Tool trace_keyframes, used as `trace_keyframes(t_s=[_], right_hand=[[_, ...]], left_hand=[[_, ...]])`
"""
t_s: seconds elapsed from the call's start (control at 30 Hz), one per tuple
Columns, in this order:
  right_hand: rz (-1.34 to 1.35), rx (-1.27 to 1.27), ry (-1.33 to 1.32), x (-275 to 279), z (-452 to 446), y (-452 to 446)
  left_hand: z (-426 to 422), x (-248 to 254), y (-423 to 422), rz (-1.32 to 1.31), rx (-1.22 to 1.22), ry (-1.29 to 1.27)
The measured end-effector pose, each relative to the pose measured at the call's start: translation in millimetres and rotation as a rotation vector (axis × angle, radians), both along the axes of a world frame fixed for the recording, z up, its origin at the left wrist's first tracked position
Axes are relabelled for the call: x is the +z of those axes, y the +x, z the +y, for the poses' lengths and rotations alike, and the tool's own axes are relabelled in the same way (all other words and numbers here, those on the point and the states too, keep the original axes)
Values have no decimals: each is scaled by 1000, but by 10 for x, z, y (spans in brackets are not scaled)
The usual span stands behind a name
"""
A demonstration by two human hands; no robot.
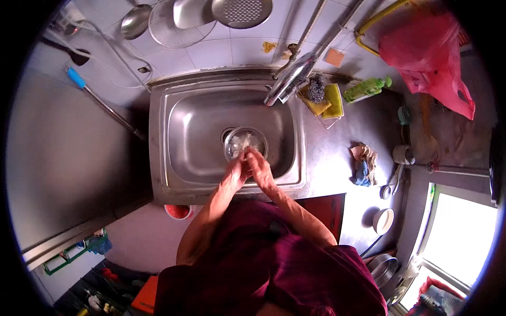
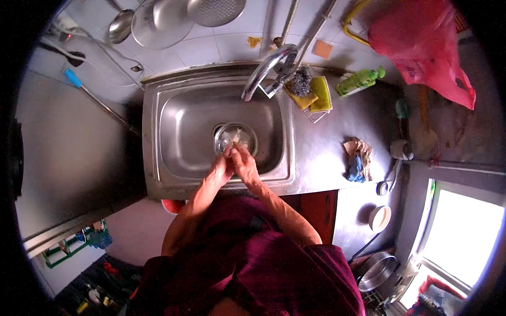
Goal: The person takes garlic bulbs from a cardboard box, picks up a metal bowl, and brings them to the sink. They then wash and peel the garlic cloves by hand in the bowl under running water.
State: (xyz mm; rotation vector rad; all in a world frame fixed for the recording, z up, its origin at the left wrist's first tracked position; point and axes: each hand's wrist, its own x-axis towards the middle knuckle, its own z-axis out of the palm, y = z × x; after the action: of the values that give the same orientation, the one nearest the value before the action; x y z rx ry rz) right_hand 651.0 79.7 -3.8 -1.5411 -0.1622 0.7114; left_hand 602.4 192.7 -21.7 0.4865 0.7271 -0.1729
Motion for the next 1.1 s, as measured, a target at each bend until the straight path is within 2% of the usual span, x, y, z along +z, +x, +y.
trace_keyframes(t_s=[0.07,0.17,0.23,0.33,0.37,0.47,0.53,0.63,0.7,0.73,0.77,0.87,0.93,1.0,1.07,1.1], right_hand=[[-906,232,-480,199,58,-53],[-951,359,-507,165,48,-67],[-1036,449,-582,213,49,-66],[-1065,375,-494,279,74,-132],[-1020,403,-539,288,84,-131],[-685,212,-333,177,94,-71],[-760,220,-398,-88,0,41],[-713,224,-491,-279,-144,131],[-653,218,-526,-345,-222,148],[-727,235,-550,-385,-251,159],[-676,234,-547,-377,-256,146],[-630,279,-545,-505,-307,184],[-636,325,-551,-572,-338,193],[-603,267,-570,-602,-310,191],[-648,265,-584,-611,-284,208],[-674,242,-558,-655,-280,228]], left_hand=[[-30,-218,12,70,171,-136],[51,-479,-122,99,230,-126],[81,-281,-138,120,276,-117],[174,-184,-250,113,298,-45],[214,-170,-301,106,324,-7],[443,18,-492,93,447,167],[673,321,-676,87,545,354],[1014,882,-1204,88,825,967],[1250,966,-1711,238,947,1440],[1370,931,-2037,457,926,1568],[1469,872,-2344,683,894,1686],[1616,713,-2922,783,1007,1696],[1716,349,-3386,873,991,1643],[1832,-10,-3795,955,977,1589],[1946,-335,-4135,1092,754,1487],[2014,-577,-4320,1096,755,1479]])
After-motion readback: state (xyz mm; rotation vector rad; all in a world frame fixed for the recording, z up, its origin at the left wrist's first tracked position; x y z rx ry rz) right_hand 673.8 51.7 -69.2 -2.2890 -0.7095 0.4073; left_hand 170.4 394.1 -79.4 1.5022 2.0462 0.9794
